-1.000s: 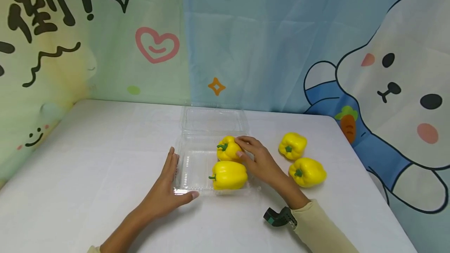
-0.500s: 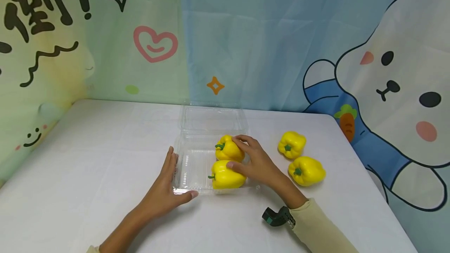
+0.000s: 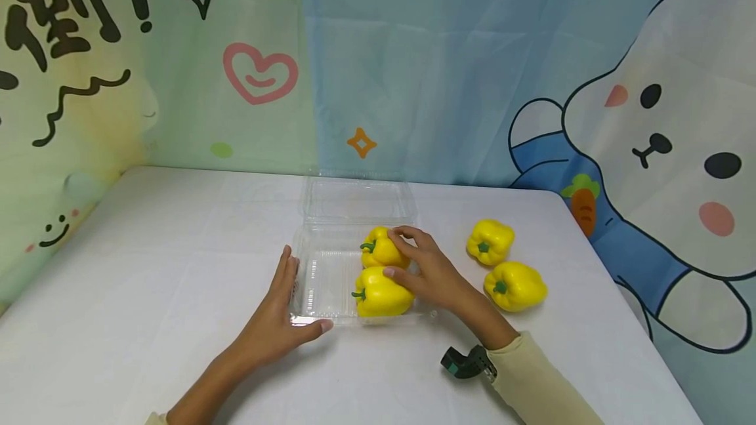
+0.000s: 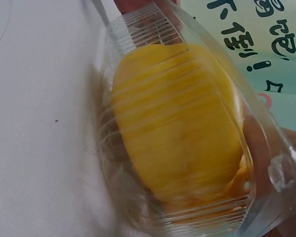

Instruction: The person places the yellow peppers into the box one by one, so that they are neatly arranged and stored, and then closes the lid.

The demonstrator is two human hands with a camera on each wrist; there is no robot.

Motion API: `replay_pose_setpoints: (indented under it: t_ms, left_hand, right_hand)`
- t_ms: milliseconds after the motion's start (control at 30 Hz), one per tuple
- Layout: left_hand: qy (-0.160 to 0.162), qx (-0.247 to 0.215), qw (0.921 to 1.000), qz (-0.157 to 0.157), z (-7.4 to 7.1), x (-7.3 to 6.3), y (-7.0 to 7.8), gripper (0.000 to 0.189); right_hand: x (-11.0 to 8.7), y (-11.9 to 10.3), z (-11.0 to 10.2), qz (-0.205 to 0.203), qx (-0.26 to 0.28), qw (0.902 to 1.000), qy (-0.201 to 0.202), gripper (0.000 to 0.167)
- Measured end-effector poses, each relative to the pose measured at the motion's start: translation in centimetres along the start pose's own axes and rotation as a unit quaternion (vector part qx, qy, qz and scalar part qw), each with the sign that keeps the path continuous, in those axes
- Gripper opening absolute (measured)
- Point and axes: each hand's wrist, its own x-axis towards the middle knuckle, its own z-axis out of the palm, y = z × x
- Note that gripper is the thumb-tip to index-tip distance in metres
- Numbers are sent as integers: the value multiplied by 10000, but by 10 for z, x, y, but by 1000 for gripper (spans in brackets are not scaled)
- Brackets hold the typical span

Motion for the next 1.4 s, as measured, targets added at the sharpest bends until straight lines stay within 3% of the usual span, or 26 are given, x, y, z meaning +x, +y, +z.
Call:
replay_pose_setpoints:
  t_ms: [533, 1033, 1400]
  left_hand:
    - [8, 100, 9999, 10, 0, 0, -3, 123]
    - [-14, 71, 10000, -7, 0, 1, -2, 122]
    - [22, -18, 10000, -12, 1, 1, -1, 123]
  right_hand:
    - [1, -1, -3, -129, -350, 9991, -225, 65]
    - [0, 4, 0, 101, 51, 9997, -203, 56]
    - [-1, 2, -2, 278, 445, 9984, -204, 65]
